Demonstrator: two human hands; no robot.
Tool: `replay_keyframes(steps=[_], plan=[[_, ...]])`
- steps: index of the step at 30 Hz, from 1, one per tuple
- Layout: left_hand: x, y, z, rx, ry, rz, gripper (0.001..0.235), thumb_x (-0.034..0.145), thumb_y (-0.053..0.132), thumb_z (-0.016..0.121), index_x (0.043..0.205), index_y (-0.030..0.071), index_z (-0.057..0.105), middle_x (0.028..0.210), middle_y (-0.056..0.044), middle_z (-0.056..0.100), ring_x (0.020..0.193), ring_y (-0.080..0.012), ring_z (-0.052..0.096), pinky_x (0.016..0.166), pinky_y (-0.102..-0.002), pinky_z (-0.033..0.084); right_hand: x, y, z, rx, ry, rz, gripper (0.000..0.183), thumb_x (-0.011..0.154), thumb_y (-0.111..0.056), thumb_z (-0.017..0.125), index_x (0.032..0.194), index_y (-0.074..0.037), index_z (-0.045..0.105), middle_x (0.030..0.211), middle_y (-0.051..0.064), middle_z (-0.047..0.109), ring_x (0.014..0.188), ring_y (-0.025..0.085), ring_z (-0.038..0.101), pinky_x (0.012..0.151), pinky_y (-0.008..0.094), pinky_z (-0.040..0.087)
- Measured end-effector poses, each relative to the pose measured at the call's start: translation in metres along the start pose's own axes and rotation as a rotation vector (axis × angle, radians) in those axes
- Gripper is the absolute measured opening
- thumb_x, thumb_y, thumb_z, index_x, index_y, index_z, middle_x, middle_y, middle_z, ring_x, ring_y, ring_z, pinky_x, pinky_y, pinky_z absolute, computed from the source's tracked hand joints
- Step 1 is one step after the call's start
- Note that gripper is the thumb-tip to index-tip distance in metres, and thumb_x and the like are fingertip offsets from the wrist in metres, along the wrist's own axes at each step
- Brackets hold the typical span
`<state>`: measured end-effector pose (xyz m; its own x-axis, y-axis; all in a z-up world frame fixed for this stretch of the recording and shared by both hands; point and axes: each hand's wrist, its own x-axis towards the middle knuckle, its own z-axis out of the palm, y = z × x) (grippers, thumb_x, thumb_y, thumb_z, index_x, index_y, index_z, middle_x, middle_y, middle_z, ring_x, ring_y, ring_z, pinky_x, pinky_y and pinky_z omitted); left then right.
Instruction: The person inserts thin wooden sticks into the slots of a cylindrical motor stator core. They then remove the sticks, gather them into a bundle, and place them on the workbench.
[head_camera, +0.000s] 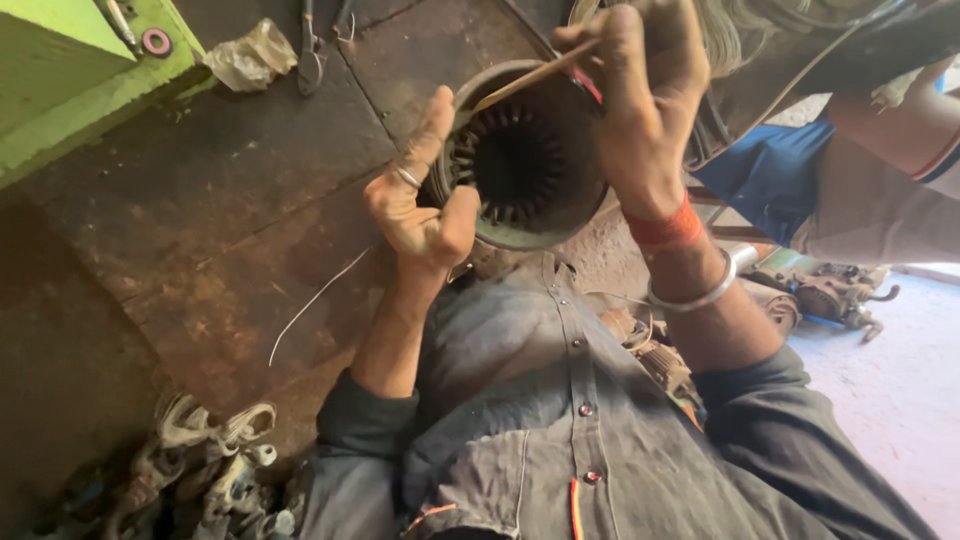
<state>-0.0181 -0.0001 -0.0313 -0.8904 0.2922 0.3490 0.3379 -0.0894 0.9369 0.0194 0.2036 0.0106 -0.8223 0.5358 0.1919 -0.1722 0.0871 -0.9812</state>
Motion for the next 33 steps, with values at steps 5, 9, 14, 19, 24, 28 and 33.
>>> replay_keyframes(steps=[5, 9, 14, 19, 24, 28, 33], plan=[[0.009, -0.01, -0.011, -0.216, -0.134, -0.107, 0.047, 0.071, -0.005, 0.056, 0.117, -0.008, 0.067, 0.138, -0.03, 0.064, 0.116, -0.0241, 0.07, 0.101, -0.029, 0.053, -0.017, -0.003, 0.0, 0.215, 0.141, 0.102, 0.013, 0.115, -0.016, 0.056, 0.109, -0.005, 0.054, 0.101, 0.007, 0.065, 0.1, 0.02, 0.072, 0.09, 0.036, 0.063], [0.048, -0.027, -0.019, -0.38, -0.374, -0.103, 0.055, 0.069, -0.006, 0.051, 0.122, -0.006, 0.06, 0.134, -0.024, 0.071, 0.121, -0.0218, 0.073, 0.111, -0.03, 0.058, -0.048, -0.018, 0.011, 0.125, 0.254, 0.046, 0.016, 0.119, -0.018, 0.052, 0.113, -0.003, 0.054, 0.102, 0.014, 0.071, 0.094, 0.018, 0.069, 0.09, 0.03, 0.056], [0.096, -0.048, -0.012, -0.6, -0.611, -0.199, 0.055, 0.071, -0.01, 0.05, 0.124, -0.006, 0.064, 0.129, -0.023, 0.074, 0.116, -0.0246, 0.074, 0.106, -0.034, 0.06, -0.076, -0.018, 0.029, -0.121, 0.193, -0.139, 0.012, 0.119, -0.012, 0.051, 0.115, 0.0, 0.052, 0.112, 0.012, 0.069, 0.1, 0.015, 0.066, 0.11, 0.033, 0.049], [0.105, -0.027, -0.019, -0.534, -0.687, -0.191, 0.054, 0.076, -0.004, 0.054, 0.129, -0.004, 0.062, 0.127, -0.013, 0.072, 0.123, -0.0215, 0.069, 0.114, -0.033, 0.055, -0.056, -0.033, 0.015, -0.565, -0.109, -0.366, 0.01, 0.115, -0.005, 0.063, 0.113, 0.001, 0.056, 0.104, 0.013, 0.069, 0.093, 0.016, 0.068, 0.087, 0.029, 0.055], [0.111, 0.002, -0.032, -0.01, -0.834, -0.053, 0.049, 0.087, 0.01, 0.074, 0.132, -0.004, 0.065, 0.118, -0.011, 0.076, 0.109, -0.0187, 0.074, 0.099, -0.032, 0.059, -0.021, -0.036, -0.006, -0.633, -0.154, -0.319, 0.009, 0.113, 0.0, 0.07, 0.114, 0.002, 0.061, 0.099, 0.01, 0.071, 0.071, 0.014, 0.065, 0.063, 0.025, 0.048], [0.125, 0.006, -0.026, 0.063, -0.858, -0.064, 0.044, 0.088, 0.016, 0.075, 0.129, 0.0, 0.068, 0.116, -0.01, 0.077, 0.108, -0.0157, 0.076, 0.095, -0.03, 0.06, -0.014, -0.032, -0.002, -0.619, -0.257, -0.431, 0.012, 0.116, 0.0, 0.07, 0.113, 0.003, 0.058, 0.1, 0.011, 0.069, 0.08, 0.015, 0.068, 0.072, 0.026, 0.053], [0.12, 0.003, -0.013, 0.153, -0.704, -0.05, 0.028, 0.095, 0.021, 0.073, 0.117, 0.004, 0.076, 0.104, -0.007, 0.079, 0.094, -0.0138, 0.076, 0.084, -0.029, 0.059, -0.013, -0.042, 0.0, -0.517, -0.278, -0.373, 0.009, 0.111, 0.004, 0.062, 0.115, 0.002, 0.055, 0.105, 0.011, 0.068, 0.086, 0.014, 0.074, 0.072, 0.024, 0.055]])
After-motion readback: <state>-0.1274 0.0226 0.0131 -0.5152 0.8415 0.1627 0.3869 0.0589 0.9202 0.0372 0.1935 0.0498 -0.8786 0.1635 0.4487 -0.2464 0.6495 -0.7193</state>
